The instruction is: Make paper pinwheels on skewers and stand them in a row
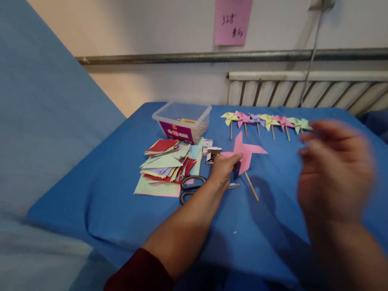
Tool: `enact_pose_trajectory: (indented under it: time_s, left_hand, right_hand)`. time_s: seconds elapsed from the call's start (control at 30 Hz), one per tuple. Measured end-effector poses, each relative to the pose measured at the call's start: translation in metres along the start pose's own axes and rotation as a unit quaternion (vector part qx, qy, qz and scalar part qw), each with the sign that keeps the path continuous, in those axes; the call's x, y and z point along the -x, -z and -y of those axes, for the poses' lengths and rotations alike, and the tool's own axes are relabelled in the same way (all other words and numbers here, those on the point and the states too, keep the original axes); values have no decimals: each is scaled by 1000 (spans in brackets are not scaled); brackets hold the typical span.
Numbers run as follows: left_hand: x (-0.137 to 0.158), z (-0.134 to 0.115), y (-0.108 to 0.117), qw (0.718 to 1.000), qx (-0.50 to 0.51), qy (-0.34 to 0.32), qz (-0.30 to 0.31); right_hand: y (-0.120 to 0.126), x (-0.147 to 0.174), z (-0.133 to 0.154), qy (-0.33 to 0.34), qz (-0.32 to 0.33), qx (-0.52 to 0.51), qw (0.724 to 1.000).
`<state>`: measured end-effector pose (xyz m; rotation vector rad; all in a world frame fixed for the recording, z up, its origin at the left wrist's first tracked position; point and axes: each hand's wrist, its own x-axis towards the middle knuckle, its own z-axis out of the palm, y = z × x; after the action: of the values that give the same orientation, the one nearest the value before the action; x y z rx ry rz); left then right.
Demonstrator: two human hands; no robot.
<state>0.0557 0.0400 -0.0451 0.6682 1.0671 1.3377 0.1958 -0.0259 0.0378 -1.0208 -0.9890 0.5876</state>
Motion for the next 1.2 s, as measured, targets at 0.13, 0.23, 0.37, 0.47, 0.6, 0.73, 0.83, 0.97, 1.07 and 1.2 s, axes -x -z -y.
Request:
enact_pose_trajectory:
  time_s: [0.13, 0.23, 0.37, 0.47, 0.6, 0.73, 0.83, 0.97, 1.07, 1.2]
  left_hand:
    - [-3, -1, 5, 998, -38, -33, 22]
    - [-6, -2, 8, 998, -43, -51, 21]
    - [-8, -4, 9, 998, -37, -49, 17]
    - [-5, -6, 8, 999, -24, -35, 27]
    - [-1, -11, 5, 1000, 17, 1, 6]
    - [-1, -17, 6, 997, 71, 7, -30]
    - [-2, -20, 6, 996, 85, 1, -39]
    - [-2, -19, 6, 996, 43, -34, -70]
    - [-4, -13, 6, 995, -3, -51, -83]
    - [-4, -7, 6, 991, -82, -75, -72]
  right_hand:
    - [-24, 4, -58, -197, 75, 61, 976]
    - [-37, 12, -101, -254, 161, 63, 952]
    - [-43, 18, -120, -264, 206, -3, 942]
    - [-43, 18, -120, -250, 230, -53, 939]
    - [-36, 15, -116, -244, 227, -23, 943]
    - [-26, 10, -110, -259, 197, -9, 946]
    - [-23, 7, -105, -271, 185, -21, 944]
    - [-24, 7, -96, -256, 186, -37, 948]
    - [-26, 12, -88, -245, 214, -54, 944]
    - [-31, 18, -84, -235, 239, -68, 940]
